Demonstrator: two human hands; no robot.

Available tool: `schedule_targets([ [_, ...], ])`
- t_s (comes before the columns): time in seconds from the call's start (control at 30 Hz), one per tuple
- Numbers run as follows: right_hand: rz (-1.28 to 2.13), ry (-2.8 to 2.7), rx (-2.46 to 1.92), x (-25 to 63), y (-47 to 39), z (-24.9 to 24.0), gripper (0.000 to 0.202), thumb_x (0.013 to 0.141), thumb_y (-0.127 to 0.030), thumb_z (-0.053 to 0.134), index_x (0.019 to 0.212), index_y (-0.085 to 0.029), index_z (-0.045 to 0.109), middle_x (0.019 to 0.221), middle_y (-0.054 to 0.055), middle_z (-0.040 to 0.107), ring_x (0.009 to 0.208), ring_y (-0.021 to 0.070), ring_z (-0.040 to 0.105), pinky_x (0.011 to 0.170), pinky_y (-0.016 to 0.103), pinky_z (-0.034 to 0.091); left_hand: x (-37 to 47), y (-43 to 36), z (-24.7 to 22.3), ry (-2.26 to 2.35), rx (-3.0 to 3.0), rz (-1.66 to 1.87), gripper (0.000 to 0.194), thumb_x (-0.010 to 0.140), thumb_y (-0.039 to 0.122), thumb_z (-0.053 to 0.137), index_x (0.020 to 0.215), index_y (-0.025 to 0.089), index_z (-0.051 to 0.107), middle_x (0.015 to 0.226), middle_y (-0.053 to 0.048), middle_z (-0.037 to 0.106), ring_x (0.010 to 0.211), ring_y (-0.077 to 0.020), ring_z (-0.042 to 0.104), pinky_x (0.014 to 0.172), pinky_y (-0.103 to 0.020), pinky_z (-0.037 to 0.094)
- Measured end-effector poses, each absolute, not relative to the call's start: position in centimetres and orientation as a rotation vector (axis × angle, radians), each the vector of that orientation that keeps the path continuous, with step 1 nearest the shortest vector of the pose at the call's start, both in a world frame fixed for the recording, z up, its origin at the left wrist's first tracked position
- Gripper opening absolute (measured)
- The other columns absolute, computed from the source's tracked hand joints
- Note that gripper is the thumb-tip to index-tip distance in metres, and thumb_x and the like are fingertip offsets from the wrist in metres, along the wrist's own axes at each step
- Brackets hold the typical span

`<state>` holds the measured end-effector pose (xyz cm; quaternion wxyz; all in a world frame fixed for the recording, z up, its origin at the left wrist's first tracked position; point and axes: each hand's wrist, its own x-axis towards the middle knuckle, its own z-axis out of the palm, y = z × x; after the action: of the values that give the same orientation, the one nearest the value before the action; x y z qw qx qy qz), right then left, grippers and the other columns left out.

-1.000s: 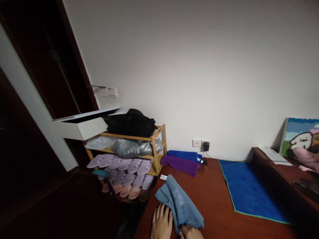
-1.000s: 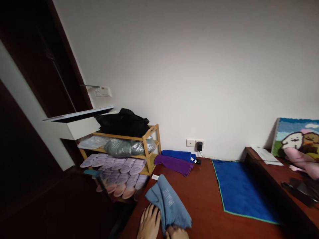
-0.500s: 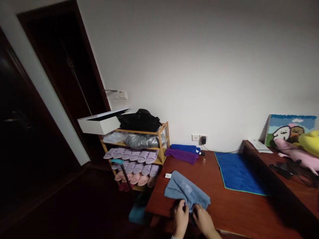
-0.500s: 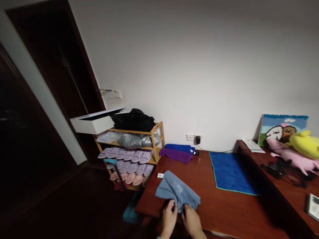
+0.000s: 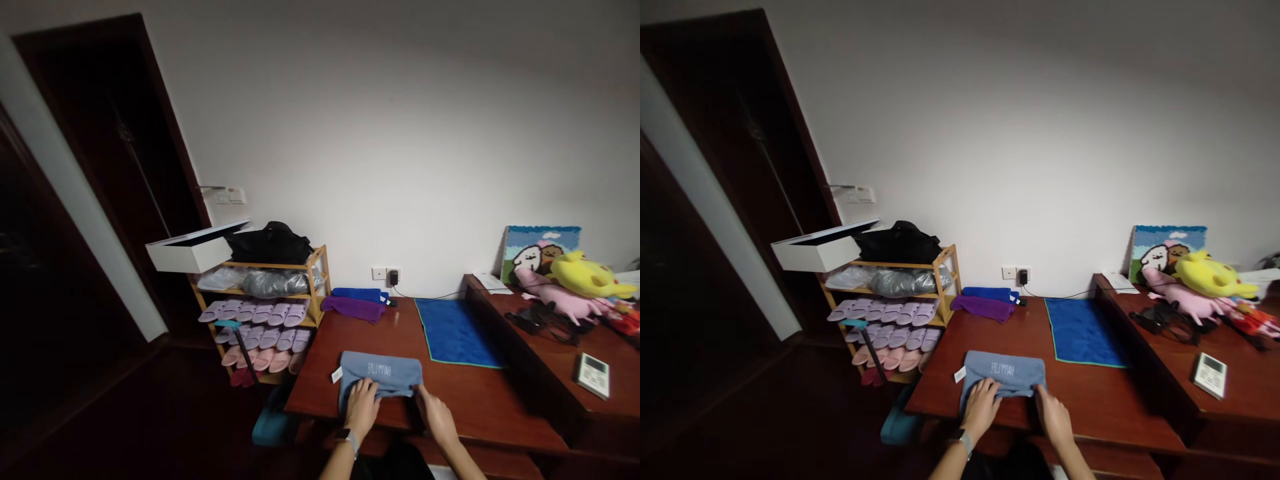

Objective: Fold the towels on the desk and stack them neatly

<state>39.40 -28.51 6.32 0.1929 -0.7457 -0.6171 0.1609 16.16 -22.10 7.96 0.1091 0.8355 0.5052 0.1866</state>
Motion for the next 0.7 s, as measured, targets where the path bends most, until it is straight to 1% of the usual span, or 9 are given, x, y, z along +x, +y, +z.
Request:
schedule_targets([
  [0.13, 0.552, -1.472, -2.037, 41.3, -28.3, 4.8, 0.039, 0.098, -0.030, 0.031, 0.124, -0.028, 0.060, 0.117, 0.008, 0.076, 0.108, 0.0231, 0.072, 0.082, 0.028, 0.049, 12.8, -21.3, 7.0, 1.446, 2.413, 0.529, 0.037, 0.096, 0.044, 0.054, 0.124, 0.026, 0.070, 0.125, -0.008, 0.068, 0.120, -0.0278, 0.059, 0.108, -0.044, 0.045],
  [0.2, 0.537, -1.355, -1.972, 41.3, -28.1, 4.4, 0.042, 0.090, -0.027, 0.038, 0.127, -0.025, 0.058, 0.125, 0.009, 0.073, 0.116, 0.0231, 0.069, 0.091, 0.030, 0.051, 11.7, -21.3, 6.4, 1.385, 2.408, 0.504, 0.035, 0.097, 0.043, 0.052, 0.121, 0.027, 0.073, 0.125, -0.007, 0.070, 0.119, -0.0255, 0.061, 0.108, -0.041, 0.047],
  [0.27, 0.477, -1.264, -1.888, 40.5, -28.3, 3.9, 0.045, 0.084, -0.029, 0.042, 0.126, -0.023, 0.058, 0.129, 0.011, 0.070, 0.121, 0.0249, 0.066, 0.098, 0.035, 0.050, 11.4, -21.6, 5.8, 1.368, 2.413, 0.491, 0.034, 0.096, 0.037, 0.054, 0.121, 0.028, 0.073, 0.127, -0.006, 0.070, 0.121, -0.0254, 0.061, 0.109, -0.040, 0.047],
  [0.33, 0.490, -1.169, -1.867, 38.7, -29.1, 3.0, 0.039, 0.084, -0.040, 0.043, 0.117, -0.025, 0.059, 0.118, 0.011, 0.073, 0.112, 0.0288, 0.070, 0.094, 0.040, 0.052, 11.7, -22.1, 5.3, 1.379, 2.414, 0.496, 0.036, 0.092, 0.031, 0.057, 0.124, 0.027, 0.072, 0.130, -0.007, 0.069, 0.123, -0.0271, 0.060, 0.110, -0.042, 0.046],
  [0.4, 0.637, -1.066, -1.896, 36.1, -30.5, 1.7, 0.032, 0.084, -0.055, 0.045, 0.099, -0.030, 0.059, 0.094, 0.008, 0.076, 0.091, 0.0315, 0.074, 0.083, 0.043, 0.055, 12.3, -22.7, 4.9, 1.386, 2.409, 0.515, 0.037, 0.090, 0.025, 0.057, 0.122, 0.026, 0.073, 0.128, -0.008, 0.070, 0.122, -0.0274, 0.060, 0.109, -0.043, 0.047],
  [0.47, 0.871, -0.971, -1.863, 33.2, -32.1, 0.4, 0.040, 0.079, -0.071, 0.049, 0.083, -0.032, 0.056, 0.071, 0.003, 0.070, 0.073, 0.0318, 0.073, 0.071, 0.043, 0.056, 13.0, -23.2, 4.8, 1.380, 2.397, 0.540, 0.036, 0.090, 0.021, 0.051, 0.117, 0.027, 0.075, 0.123, -0.007, 0.072, 0.119, -0.0263, 0.061, 0.107, -0.042, 0.048],
  [0.5, 0.989, -0.926, -1.809, 31.8, -32.8, 0.0, 0.046, 0.075, -0.078, 0.051, 0.078, -0.031, 0.055, 0.065, 0.002, 0.067, 0.068, 0.0314, 0.072, 0.066, 0.043, 0.056, 13.3, -23.5, 4.8, 1.372, 2.382, 0.558, 0.036, 0.090, 0.020, 0.049, 0.114, 0.027, 0.076, 0.120, -0.007, 0.073, 0.116, -0.0258, 0.062, 0.106, -0.042, 0.049],
  [0.6, 1.273, -0.786, -1.592, 28.3, -33.8, -0.4, 0.065, 0.064, -0.092, 0.052, 0.077, -0.029, 0.056, 0.065, 0.002, 0.064, 0.064, 0.0289, 0.070, 0.059, 0.041, 0.055, 14.3, -24.4, 5.1, 1.368, 2.234, 0.667, 0.033, 0.091, 0.024, 0.048, 0.103, 0.026, 0.078, 0.110, -0.009, 0.077, 0.110, -0.0268, 0.065, 0.102, -0.044, 0.049],
  [0.7, 1.375, -0.664, -1.412, 26.5, -33.2, 0.4, 0.072, 0.058, -0.098, 0.050, 0.078, -0.029, 0.054, 0.075, 0.002, 0.067, 0.074, 0.0259, 0.071, 0.067, 0.041, 0.056, 15.4, -25.4, 5.3, 1.394, 2.058, 0.746, 0.030, 0.090, 0.033, 0.052, 0.092, 0.024, 0.080, 0.100, -0.011, 0.079, 0.102, -0.0285, 0.068, 0.099, -0.043, 0.050],
])
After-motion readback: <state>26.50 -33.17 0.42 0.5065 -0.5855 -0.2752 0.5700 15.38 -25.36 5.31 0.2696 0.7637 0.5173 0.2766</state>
